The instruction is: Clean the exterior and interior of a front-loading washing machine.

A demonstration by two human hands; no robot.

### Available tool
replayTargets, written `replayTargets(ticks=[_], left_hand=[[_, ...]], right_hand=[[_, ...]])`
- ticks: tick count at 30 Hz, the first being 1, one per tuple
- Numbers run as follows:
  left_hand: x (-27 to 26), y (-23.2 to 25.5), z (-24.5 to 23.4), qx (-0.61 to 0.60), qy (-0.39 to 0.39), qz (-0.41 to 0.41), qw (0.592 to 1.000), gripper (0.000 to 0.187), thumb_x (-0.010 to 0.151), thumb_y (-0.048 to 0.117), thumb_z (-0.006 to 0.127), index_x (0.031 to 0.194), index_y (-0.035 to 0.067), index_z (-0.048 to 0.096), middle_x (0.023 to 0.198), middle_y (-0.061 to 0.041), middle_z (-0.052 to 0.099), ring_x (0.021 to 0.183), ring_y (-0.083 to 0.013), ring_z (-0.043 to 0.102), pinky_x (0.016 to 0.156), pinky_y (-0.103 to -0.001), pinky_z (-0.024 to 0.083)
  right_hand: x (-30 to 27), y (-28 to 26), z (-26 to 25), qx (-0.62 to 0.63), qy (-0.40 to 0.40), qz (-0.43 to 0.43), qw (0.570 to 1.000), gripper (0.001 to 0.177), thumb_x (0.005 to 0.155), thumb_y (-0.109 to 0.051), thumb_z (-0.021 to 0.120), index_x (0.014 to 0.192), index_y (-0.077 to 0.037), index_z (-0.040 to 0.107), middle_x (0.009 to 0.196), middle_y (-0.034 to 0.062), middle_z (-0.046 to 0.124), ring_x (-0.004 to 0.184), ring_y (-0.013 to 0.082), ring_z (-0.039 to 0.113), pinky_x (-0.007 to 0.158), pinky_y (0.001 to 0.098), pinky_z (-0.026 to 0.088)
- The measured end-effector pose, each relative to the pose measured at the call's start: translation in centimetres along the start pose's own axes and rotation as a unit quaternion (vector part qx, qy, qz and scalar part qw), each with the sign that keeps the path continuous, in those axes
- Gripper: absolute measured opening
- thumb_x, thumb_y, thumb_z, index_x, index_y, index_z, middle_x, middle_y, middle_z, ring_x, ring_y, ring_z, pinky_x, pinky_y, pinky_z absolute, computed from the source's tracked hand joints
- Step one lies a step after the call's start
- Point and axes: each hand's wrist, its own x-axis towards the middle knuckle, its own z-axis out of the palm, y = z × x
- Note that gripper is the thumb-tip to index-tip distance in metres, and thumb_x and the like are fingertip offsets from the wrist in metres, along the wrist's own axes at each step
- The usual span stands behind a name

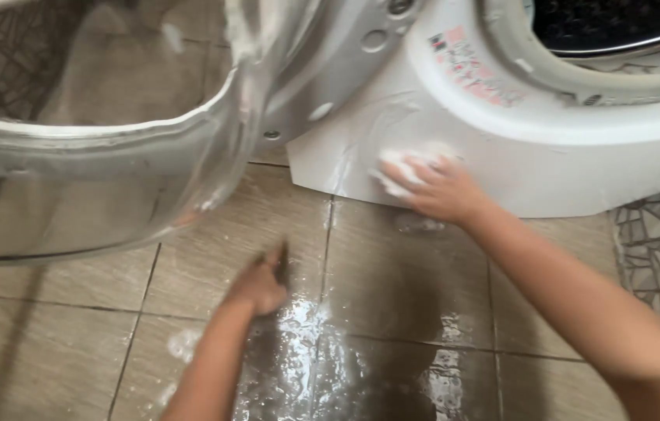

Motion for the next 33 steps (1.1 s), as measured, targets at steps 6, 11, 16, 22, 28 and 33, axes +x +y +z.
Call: replayTargets(ticks=[6, 11, 16, 22, 28, 33], left_hand=[[1.1, 1.1, 1.6, 0.125, -0.189, -0.107, 0.968, 0.097, 0.095, 0.041, 0.062, 0.164, 0.039, -0.006, 0.171, -0.009, -0.023, 0.156, -0.0525, 0.008, 0.124, -0.062, 0.023], [1.8, 0.2, 1.0, 0.161, -0.201, -0.068, 0.964, 0.099, 0.095, 0.043, 0.059, 0.164, 0.034, -0.010, 0.169, -0.019, -0.026, 0.155, -0.0474, 0.017, 0.125, -0.064, 0.011], [2.2, -0.4, 1.1, 0.166, -0.222, -0.057, 0.959, 0.096, 0.097, 0.040, 0.055, 0.164, 0.036, -0.014, 0.167, -0.019, -0.030, 0.156, -0.0428, 0.017, 0.124, -0.067, 0.008], [0.7, 0.7, -0.3, 0.190, -0.210, -0.065, 0.957, 0.100, 0.093, 0.041, 0.061, 0.163, 0.044, -0.010, 0.170, -0.012, -0.025, 0.155, -0.0444, 0.021, 0.126, -0.060, 0.015], [3.1, -1.8, 1.4, 0.158, -0.147, -0.043, 0.975, 0.096, 0.082, 0.019, 0.062, 0.163, 0.044, 0.017, 0.171, -0.008, 0.012, 0.153, -0.0326, 0.037, 0.126, -0.047, 0.033], [0.1, 0.3, -1.1, 0.159, -0.094, -0.035, 0.982, 0.092, 0.084, 0.013, 0.057, 0.163, 0.043, 0.020, 0.166, -0.003, 0.035, 0.154, -0.0284, 0.033, 0.126, -0.046, 0.030]], right_hand=[[12.6, -6.7, 9.3, -0.020, -0.110, -0.111, 0.988, 0.041, 0.096, -0.026, 0.052, 0.135, -0.016, 0.061, 0.159, 0.0042, 0.043, 0.142, 0.0233, 0.042, 0.115, 0.0451, 0.032], [8.5, -6.7, 5.7, -0.044, -0.212, -0.141, 0.966, 0.052, 0.091, -0.023, 0.050, 0.142, -0.012, 0.051, 0.170, 0.0035, 0.022, 0.155, 0.0217, 0.017, 0.116, 0.0368, 0.027], [-9.1, -3.8, 7.3, 0.584, -0.196, 0.130, 0.777, 0.053, 0.101, -0.018, 0.040, 0.152, -0.009, 0.049, 0.163, -0.0017, 0.043, 0.148, 0.0140, 0.039, 0.118, 0.0357, 0.031], [-10.0, 5.6, -8.6, 0.017, -0.302, 0.274, 0.913, 0.049, 0.081, -0.037, 0.062, 0.130, -0.032, 0.066, 0.142, -0.0005, 0.057, 0.126, 0.0234, 0.059, 0.087, 0.0442, 0.052], [-9.0, 5.6, -7.9, -0.120, -0.022, 0.292, 0.949, 0.062, 0.092, -0.035, 0.070, 0.153, -0.027, 0.059, 0.154, 0.0123, 0.044, 0.150, 0.0431, 0.039, 0.101, 0.0623, 0.042], [-8.6, 4.8, -7.7, -0.082, -0.043, 0.333, 0.938, 0.066, 0.089, -0.032, 0.070, 0.153, -0.026, 0.054, 0.157, 0.0109, 0.043, 0.155, 0.0412, 0.033, 0.106, 0.0618, 0.039]])
